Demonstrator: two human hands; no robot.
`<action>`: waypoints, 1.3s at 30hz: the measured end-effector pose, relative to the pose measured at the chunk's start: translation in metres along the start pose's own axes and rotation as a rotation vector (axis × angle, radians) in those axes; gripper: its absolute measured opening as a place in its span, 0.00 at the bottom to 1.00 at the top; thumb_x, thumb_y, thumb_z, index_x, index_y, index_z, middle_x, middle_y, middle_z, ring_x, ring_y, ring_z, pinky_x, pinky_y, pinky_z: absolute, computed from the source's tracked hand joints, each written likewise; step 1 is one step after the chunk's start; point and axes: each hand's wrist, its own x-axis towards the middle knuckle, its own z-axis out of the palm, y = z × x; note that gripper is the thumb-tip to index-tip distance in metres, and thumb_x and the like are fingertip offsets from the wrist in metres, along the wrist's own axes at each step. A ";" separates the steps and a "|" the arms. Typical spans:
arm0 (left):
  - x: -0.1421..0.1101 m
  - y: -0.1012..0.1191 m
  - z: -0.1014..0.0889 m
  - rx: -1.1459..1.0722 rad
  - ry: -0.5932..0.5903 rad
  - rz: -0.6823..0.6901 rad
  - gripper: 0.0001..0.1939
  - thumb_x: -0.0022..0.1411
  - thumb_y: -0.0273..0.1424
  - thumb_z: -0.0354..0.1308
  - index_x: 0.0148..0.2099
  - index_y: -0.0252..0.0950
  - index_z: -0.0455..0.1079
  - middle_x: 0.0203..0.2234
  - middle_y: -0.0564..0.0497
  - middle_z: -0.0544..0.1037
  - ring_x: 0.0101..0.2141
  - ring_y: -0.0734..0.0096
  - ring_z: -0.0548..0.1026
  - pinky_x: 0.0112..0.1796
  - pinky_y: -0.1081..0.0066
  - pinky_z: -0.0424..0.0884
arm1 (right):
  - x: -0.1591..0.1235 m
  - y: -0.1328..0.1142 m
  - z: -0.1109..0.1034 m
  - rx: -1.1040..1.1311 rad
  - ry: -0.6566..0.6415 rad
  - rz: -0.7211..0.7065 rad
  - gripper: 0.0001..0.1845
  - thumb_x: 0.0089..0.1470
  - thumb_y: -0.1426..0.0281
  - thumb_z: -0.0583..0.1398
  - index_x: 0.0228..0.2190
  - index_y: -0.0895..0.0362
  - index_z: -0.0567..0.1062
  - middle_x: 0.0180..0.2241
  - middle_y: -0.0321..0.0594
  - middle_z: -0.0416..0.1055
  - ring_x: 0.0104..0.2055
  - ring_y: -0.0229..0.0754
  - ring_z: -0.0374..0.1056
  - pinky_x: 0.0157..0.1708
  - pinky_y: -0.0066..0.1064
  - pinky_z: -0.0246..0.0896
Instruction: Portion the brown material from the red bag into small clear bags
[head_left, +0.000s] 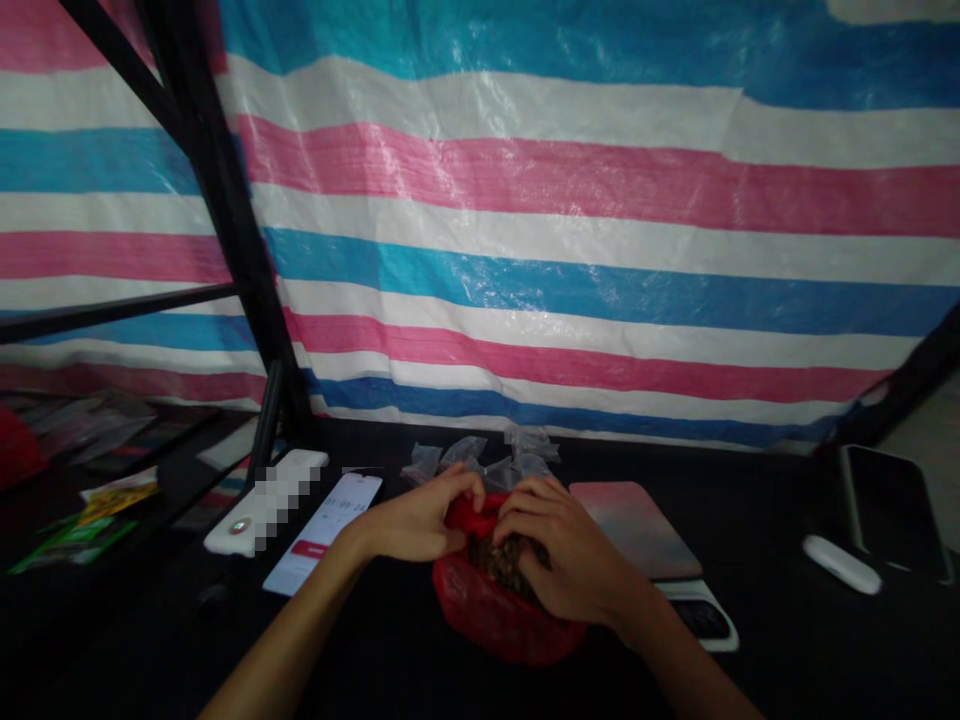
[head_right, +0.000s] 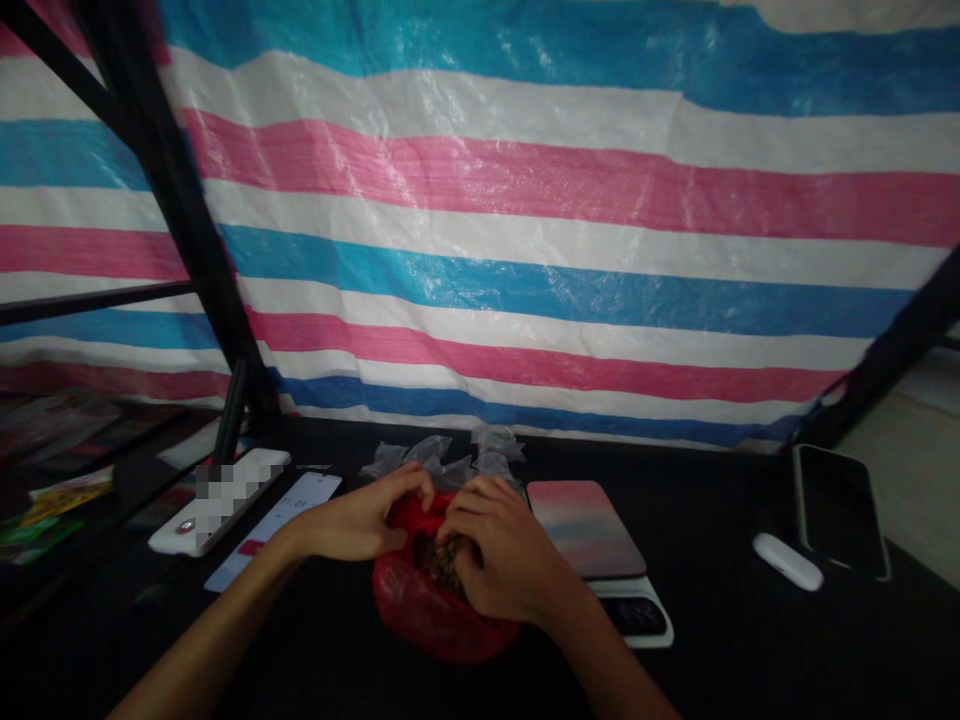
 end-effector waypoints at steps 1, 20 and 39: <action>0.000 0.000 -0.001 -0.027 0.028 0.019 0.18 0.45 0.16 0.52 0.39 0.38 0.65 0.37 0.53 0.66 0.41 0.66 0.67 0.44 0.69 0.64 | 0.000 0.001 -0.001 0.001 0.010 -0.002 0.21 0.41 0.85 0.54 0.33 0.52 0.76 0.35 0.35 0.75 0.43 0.45 0.66 0.45 0.40 0.58; 0.003 0.013 0.005 -0.037 0.137 0.100 0.13 0.60 0.29 0.46 0.25 0.37 0.66 0.21 0.51 0.71 0.27 0.67 0.69 0.33 0.68 0.63 | -0.004 0.025 -0.019 -0.063 0.165 0.120 0.13 0.49 0.81 0.53 0.29 0.54 0.74 0.31 0.38 0.73 0.37 0.45 0.65 0.39 0.38 0.53; -0.001 -0.006 -0.005 0.501 0.127 -0.088 0.09 0.49 0.21 0.52 0.21 0.38 0.61 0.28 0.50 0.70 0.31 0.65 0.70 0.31 0.68 0.61 | -0.009 0.023 -0.031 -0.151 0.222 0.021 0.12 0.46 0.78 0.51 0.16 0.56 0.57 0.17 0.35 0.60 0.27 0.41 0.54 0.32 0.37 0.43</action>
